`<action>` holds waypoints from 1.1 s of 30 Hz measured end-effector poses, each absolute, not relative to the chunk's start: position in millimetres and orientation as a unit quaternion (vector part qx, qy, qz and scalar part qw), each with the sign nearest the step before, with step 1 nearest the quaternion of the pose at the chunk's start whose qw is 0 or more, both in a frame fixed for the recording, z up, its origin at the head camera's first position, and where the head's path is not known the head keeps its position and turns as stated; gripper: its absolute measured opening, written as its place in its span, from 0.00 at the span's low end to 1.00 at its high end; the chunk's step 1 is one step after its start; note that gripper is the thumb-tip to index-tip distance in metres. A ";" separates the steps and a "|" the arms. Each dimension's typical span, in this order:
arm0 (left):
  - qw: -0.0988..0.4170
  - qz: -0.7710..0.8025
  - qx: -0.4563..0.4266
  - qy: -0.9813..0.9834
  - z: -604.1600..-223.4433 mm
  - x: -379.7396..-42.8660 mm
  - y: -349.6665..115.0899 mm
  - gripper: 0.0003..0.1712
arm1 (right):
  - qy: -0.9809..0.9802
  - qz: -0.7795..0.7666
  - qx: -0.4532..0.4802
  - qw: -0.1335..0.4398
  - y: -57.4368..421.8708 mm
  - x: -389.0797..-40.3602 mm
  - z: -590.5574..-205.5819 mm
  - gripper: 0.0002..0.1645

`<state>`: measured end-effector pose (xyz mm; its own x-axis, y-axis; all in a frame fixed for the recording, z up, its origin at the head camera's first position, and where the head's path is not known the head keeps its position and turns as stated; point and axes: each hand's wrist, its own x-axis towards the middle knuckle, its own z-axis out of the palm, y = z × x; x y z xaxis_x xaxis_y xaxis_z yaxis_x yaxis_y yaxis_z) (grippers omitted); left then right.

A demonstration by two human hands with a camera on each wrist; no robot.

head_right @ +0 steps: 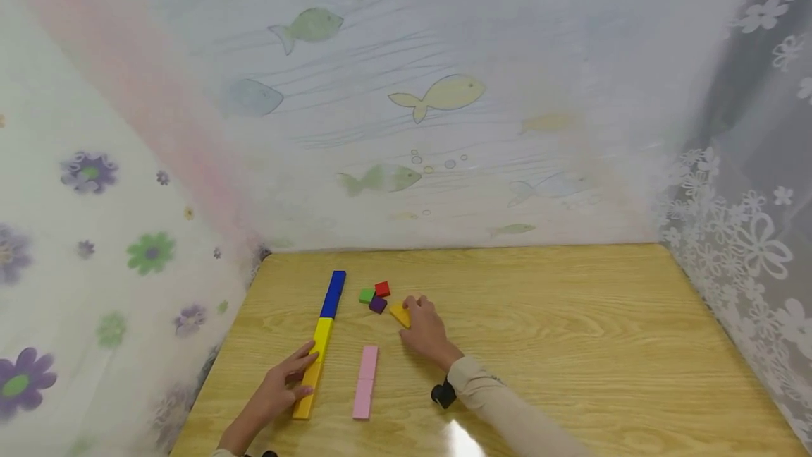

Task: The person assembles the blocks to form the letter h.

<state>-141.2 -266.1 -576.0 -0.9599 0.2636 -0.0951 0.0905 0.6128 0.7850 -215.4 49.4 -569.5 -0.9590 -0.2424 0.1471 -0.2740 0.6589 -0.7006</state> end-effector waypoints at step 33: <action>0.111 0.434 0.113 0.887 -573.3 -140.5 -266.4 0.35 | -0.853 0.488 0.167 0.079 60.6 -222.5 -575.4 0.14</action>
